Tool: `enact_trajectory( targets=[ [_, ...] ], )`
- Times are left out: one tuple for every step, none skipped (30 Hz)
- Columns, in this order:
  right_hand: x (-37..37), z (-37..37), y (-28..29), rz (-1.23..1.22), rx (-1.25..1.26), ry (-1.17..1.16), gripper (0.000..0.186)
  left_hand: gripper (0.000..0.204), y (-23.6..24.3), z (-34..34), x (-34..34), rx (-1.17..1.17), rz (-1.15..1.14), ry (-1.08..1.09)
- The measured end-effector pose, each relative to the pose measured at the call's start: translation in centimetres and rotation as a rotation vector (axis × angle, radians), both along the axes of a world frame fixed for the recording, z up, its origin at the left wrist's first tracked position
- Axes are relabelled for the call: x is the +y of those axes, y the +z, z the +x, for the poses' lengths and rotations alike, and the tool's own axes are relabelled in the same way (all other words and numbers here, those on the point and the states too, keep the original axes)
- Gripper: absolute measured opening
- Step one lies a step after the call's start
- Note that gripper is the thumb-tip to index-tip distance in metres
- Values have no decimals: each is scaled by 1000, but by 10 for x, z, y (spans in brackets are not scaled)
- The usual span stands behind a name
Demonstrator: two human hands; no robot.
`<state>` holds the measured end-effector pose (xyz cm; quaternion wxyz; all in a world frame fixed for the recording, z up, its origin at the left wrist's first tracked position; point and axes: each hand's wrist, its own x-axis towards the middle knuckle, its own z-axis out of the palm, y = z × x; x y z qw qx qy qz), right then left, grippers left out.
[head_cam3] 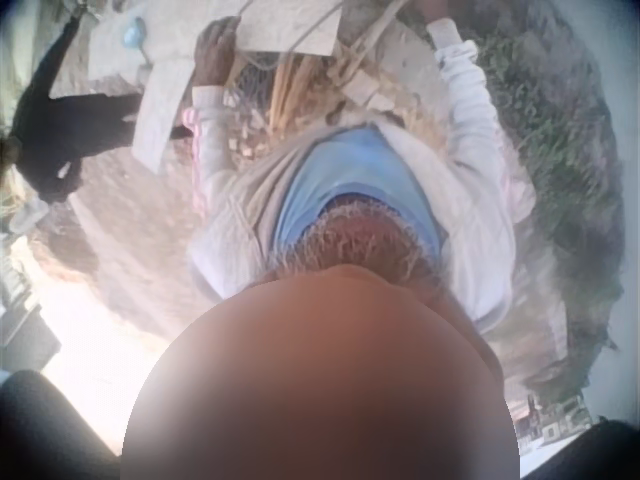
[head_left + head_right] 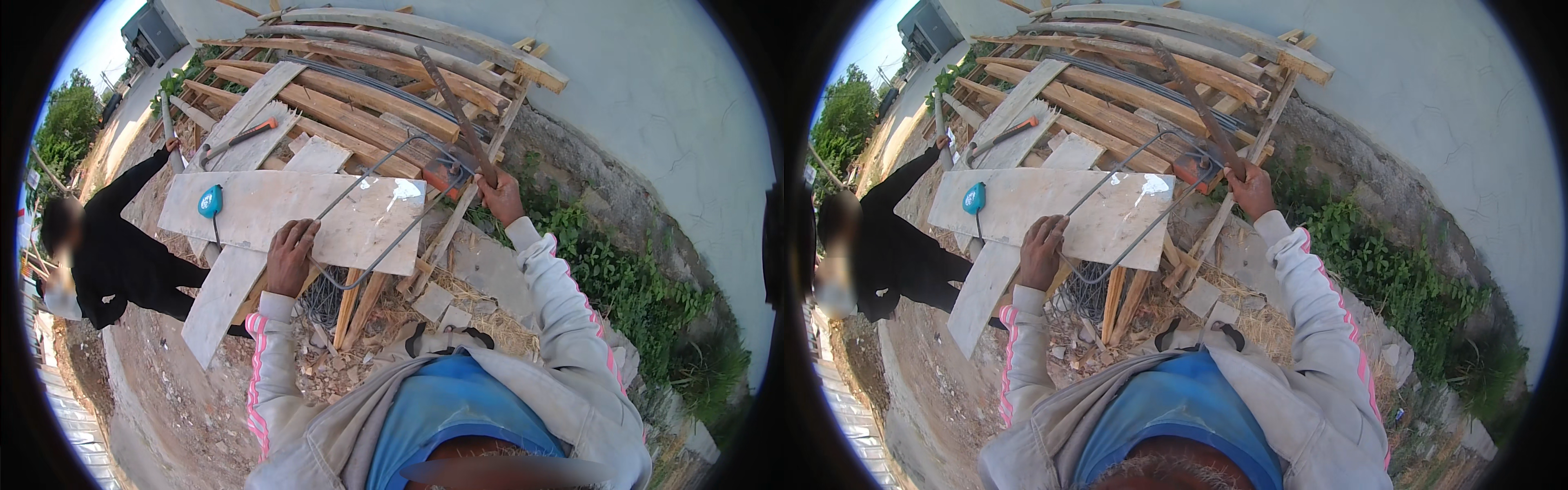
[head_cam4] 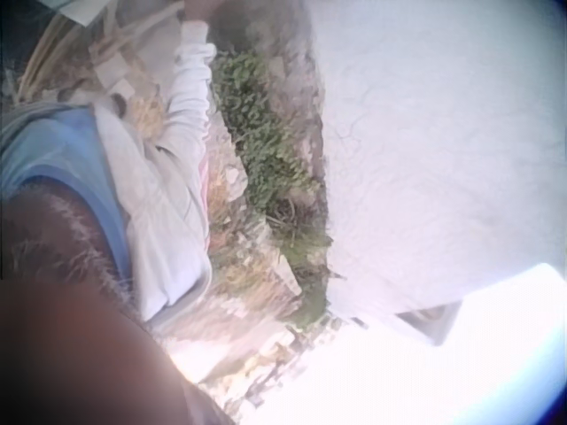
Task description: The person uses a metal bar to bend thin metal rods into a U-shape. They repeatedly position the rod on a wooden plank and apply pressure with the bar to form the bend, then place the finished piece aside.
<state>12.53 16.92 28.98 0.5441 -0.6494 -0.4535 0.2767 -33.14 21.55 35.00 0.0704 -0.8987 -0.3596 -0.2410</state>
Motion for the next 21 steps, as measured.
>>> enact_trajectory(
  targets=[
    [2, 1, -3, -35, -14, -8, 23, 52, -1, -2, -1, -9, -100, 7],
    [4, 3, -4, -59, -7, -8, 24, 53, -2, -4, -3, -18, -200, 16],
    [6, 6, -5, -51, -5, 10, 23, 53, -1, -6, -6, -22, -311, 42],
    [9, 10, -4, -47, 6, 31, 23, 53, 0, -7, -9, -24, -316, 35],
    [11, 12, -3, -41, 14, 53, 23, 54, 1, -9, -13, -27, -326, 42],
    [13, 14, -3, -61, 13, 55, 23, 54, 2, -9, -16, -30, -335, 49],
    [15, 15, -2, -79, 12, 56, 23, 54, 3, -8, -21, -57, -317, 66],
    [15, 15, -2, -89, 19, 71, 23, 54, 3, -6, -27, -84, -298, 84],
    [15, 14, -2, -78, -42, 38, 24, 55, 3, -4, -33, -111, -278, 102],
    [15, 12, -2, -58, -96, 20, 24, 50, 0, 1, -39, -119, -215, 205],
    [14, 9, -3, -68, -148, 3, 25, 47, -2, 7, -41, -107, -258, 319],
    [13, 7, -3, -54, -150, -6, 25, 44, -6, 14, -43, -97, -301, 437],
    [12, 6, -3, -73, -148, -17, 26, 42, -8, 19, -42, -106, -330, 536],
    [11, 4, -3, -82, -154, -37, 26, 39, -9, 22, -38, -73, -310, 559],
    [10, 2, -2, -71, -151, -35, 26, 36, -11, 26, -29, -59, -273, 564],
    [10, 1, -2, -49, -156, -45, 26, 33, -11, 28, -21, -43, -237, 565],
    [9, 1, -1, -29, -158, -60, 26, 31, -11, 29, -14, -15, -188, 561],
    [9, 1, 0, -38, -161, -51, 27, 29, -12, 29, -7, 12, -137, 552],
    [9, 1, 0, -44, -164, -45, 27, 27, -11, 29, 0, 34, -75, 537],
    [9, 1, 1, -52, -165, -44, 27, 21, -11, 28, 6, 42, -84, 485],
    [9, 2, 0, -46, -156, -44, 28, 19, -12, 29, 10, 78, -111, 480]
  ],
)
